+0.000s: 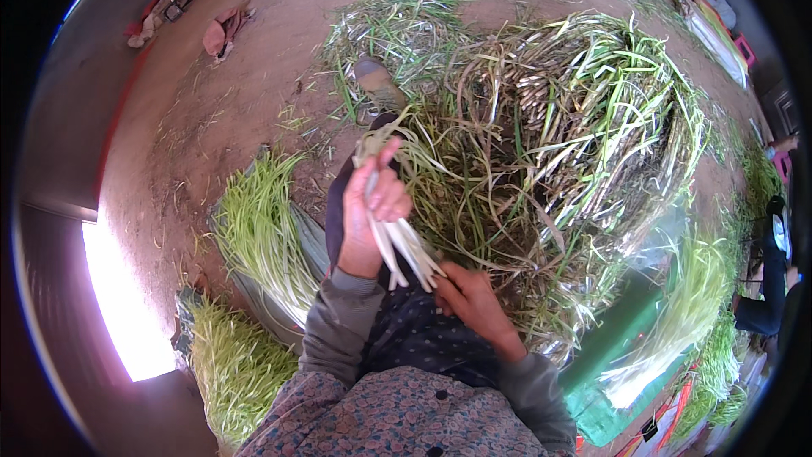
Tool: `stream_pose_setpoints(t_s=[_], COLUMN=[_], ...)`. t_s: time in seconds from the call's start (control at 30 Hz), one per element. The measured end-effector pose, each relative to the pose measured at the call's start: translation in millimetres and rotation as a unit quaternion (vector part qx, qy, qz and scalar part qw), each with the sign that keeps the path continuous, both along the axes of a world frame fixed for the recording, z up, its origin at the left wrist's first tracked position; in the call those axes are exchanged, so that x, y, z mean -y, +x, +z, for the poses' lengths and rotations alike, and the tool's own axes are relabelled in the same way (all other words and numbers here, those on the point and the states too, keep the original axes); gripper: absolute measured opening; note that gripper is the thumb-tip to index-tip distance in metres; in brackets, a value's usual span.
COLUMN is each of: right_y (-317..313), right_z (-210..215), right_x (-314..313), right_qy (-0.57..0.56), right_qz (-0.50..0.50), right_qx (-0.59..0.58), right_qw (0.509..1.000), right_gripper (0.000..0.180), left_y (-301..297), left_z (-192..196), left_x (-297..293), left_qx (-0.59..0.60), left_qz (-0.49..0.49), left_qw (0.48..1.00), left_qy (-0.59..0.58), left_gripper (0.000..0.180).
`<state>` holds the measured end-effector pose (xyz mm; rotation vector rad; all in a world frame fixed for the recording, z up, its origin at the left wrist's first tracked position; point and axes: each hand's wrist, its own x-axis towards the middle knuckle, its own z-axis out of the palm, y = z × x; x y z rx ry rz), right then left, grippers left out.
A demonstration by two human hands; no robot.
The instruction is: The person sits on the floor and processes a large pile of long, white vegetable stalks by hand. They repeatedly pick up stalks, peel off outer layers, and separate the usable parts from the waste, which is discarded onto the floor.
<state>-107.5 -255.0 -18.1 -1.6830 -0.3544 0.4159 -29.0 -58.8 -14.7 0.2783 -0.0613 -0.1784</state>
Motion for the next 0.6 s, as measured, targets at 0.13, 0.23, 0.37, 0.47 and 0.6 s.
stream_pose_setpoints(t_s=[0.13,0.23,0.37,0.47,0.6], right_y=[-8.7,6.0,19.9,15.1,3.8], right_z=[-14.3,16.8,9.6,7.7,-17.3], right_x=[55.3,84.4,86.2,74.7,67.3], right_qy=[-0.047,-0.262,-0.479,-0.325,-0.396], right_qz=[-0.129,-0.109,0.020,-0.071,-0.119], right_qx=[0.050,0.277,0.434,0.386,0.271], right_qw=[0.989,0.918,0.763,0.861,0.869], right_gripper=[0.011,0.016,0.024,0.026,0.021], left_y=[0.8,-8.7,-21.9,-32.2,-34.8], left_z=[21.8,21.2,3.9,1.5,-4.0], left_x=[-27.9,-25.0,-9.1,-9.3,-9.3], left_qx=[0.016,-0.006,-0.039,-0.048,-0.068], left_qz=[0.097,0.090,0.046,0.044,0.039], left_qw=[0.995,0.996,0.998,0.997,0.994], left_qy=[-0.028,0.007,0.024,0.040,0.076], left_gripper=[0.042,0.042,0.038,0.034,0.028])
